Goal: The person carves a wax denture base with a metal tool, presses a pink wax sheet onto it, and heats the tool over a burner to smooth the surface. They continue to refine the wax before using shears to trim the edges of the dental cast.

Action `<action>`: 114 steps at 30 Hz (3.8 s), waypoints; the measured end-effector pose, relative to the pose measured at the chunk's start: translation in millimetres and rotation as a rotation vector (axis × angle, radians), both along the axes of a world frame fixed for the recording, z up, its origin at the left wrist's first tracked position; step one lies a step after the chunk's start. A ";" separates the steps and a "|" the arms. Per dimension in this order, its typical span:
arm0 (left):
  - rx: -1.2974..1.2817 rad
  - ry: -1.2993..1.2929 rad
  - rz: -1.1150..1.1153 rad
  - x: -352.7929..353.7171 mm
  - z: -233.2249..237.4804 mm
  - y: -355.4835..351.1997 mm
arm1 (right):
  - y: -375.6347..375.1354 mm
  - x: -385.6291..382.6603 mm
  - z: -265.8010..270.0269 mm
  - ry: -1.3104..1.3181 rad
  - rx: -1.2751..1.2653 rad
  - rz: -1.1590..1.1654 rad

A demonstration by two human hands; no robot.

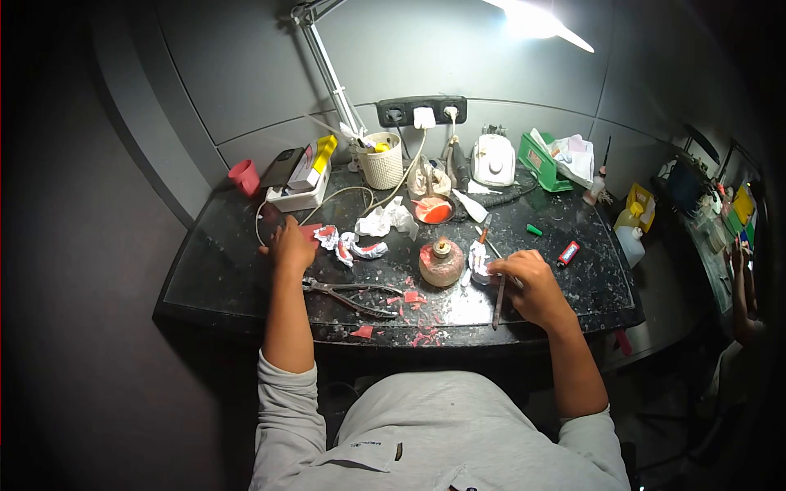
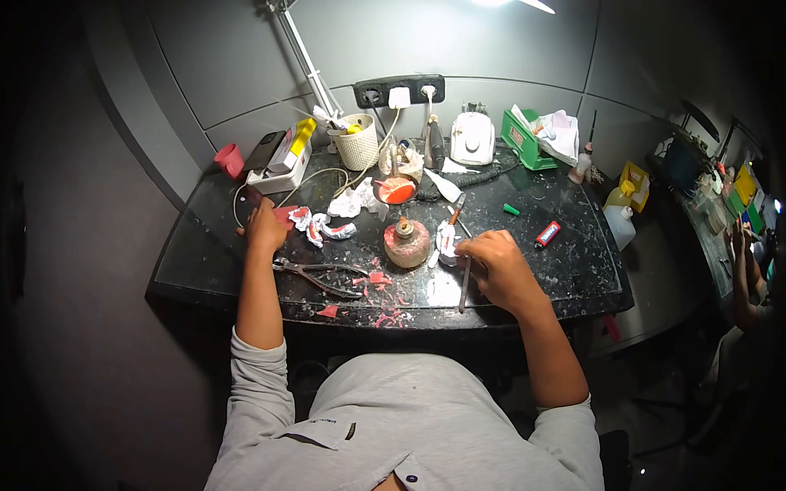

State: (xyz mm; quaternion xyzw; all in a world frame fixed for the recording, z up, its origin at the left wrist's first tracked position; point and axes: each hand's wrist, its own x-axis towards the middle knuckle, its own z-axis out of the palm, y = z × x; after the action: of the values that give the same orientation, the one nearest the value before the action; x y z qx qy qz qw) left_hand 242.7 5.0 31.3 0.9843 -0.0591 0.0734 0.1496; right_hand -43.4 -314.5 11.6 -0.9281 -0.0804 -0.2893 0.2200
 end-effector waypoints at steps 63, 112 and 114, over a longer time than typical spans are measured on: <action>-0.223 -0.311 -1.138 -224.7 -42.4 -114.6 | 24.6 -54.9 -6.3 0.031 0.476 -0.041; -0.121 -0.435 -1.108 -221.7 -46.2 -123.1 | 12.4 -111.6 26.7 0.124 0.204 -0.005; -0.110 -0.447 -1.111 -222.0 -45.5 -123.1 | 4.7 -110.4 32.6 0.017 0.180 0.010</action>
State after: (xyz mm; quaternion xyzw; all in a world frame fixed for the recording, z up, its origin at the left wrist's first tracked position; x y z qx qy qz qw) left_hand 20.7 -118.1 -14.2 0.7574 -0.5910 0.1924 0.2003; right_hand -153.8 -309.9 44.2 -0.9066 -0.0569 -0.2865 0.3046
